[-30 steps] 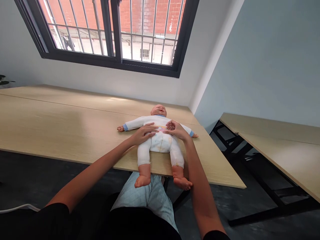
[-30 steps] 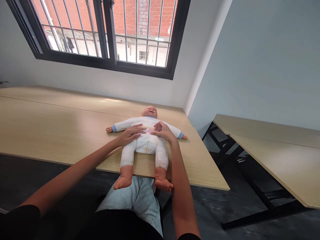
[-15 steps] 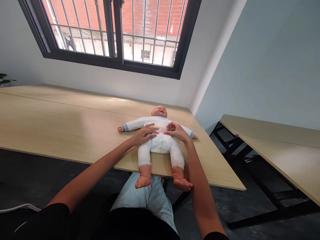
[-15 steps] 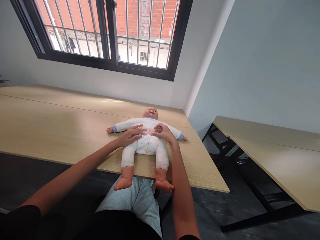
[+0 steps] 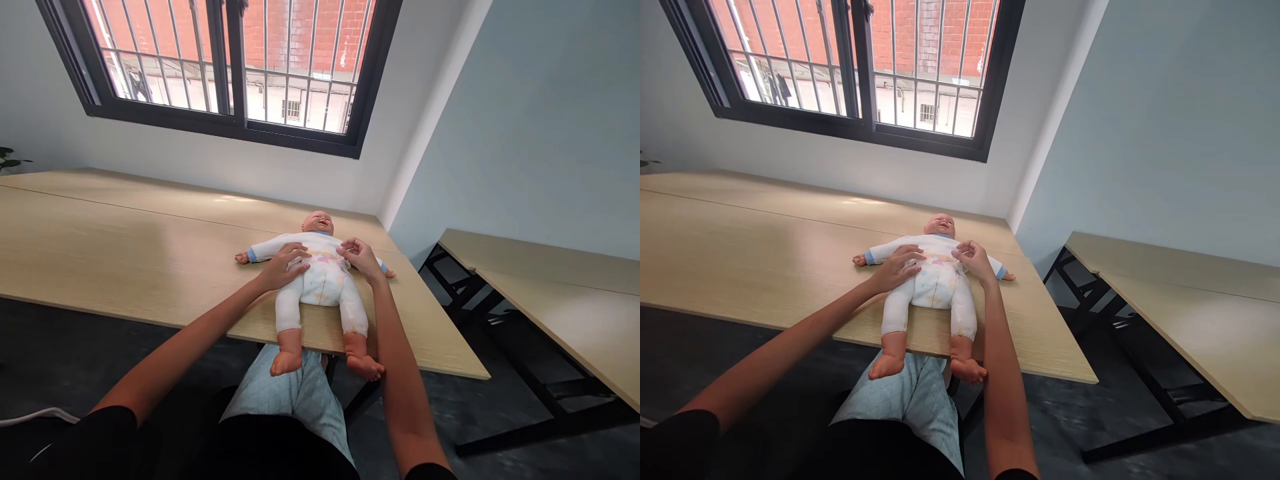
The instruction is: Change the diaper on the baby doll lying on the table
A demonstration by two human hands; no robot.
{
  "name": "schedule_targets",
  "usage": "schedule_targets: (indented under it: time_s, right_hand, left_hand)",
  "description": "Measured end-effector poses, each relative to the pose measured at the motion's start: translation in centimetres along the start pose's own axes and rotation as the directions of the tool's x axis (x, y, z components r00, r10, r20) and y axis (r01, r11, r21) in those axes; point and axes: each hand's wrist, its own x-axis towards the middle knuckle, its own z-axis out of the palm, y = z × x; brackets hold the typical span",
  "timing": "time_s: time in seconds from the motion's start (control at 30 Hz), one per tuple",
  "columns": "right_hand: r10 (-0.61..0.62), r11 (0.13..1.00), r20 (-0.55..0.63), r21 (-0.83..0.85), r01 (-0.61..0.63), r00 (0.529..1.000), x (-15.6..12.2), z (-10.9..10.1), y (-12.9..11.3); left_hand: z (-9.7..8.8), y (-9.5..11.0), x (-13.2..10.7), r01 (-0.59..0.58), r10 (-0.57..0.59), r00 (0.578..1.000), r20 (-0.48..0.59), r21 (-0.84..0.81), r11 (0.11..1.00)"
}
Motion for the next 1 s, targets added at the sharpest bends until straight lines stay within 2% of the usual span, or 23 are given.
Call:
schedule_targets:
  time_s: [0.1,0.17,0.47,0.7,0.8,0.87,0.9,1.0]
  right_hand:
    - [0.025,0.999,0.147,-0.029,-0.021,0.989,-0.3,0.0,-0.2]
    - [0.031,0.999,0.205,-0.04,-0.023,0.978,-0.4,-0.1,-0.3]
    - [0.011,0.996,0.173,-0.088,0.004,0.985,0.0,0.7,0.4]
    - [0.01,0.995,0.281,-0.102,0.019,0.96,0.1,0.3,0.4]
    - [0.023,0.997,0.312,-0.081,0.002,0.95,0.1,0.2,0.0]
    - [0.038,0.997,0.235,-0.079,-0.019,0.971,0.1,0.2,-0.2]
    - [0.047,0.996,0.164,-0.087,-0.033,0.985,0.0,0.2,-0.3]
    - [0.087,0.988,-0.039,-0.127,-0.091,0.995,-0.5,-0.2,-0.3]
  left_hand:
    - [0.0,0.0,0.0,0.002,-0.004,0.998,0.057,0.031,1.0]
    - [0.0,0.0,0.0,0.001,-0.006,0.996,0.092,0.05,0.999]
    - [0.2,-0.6,-0.2,0.071,-0.086,0.979,0.184,0.083,0.994]
    - [-0.1,0.5,0.0,0.075,-0.076,0.982,0.17,0.011,0.997]
    - [-0.1,0.9,0.2,0.121,-0.109,0.987,0.118,-0.098,0.988]
    - [0.0,0.7,0.3,0.205,-0.212,0.977,0.0,-0.251,0.946]
    - [0.0,0.5,0.4,0.25,-0.289,0.954,-0.074,-0.332,0.91]
    - [0.1,-0.5,0.4,0.343,-0.499,0.835,-0.231,-0.49,0.801]
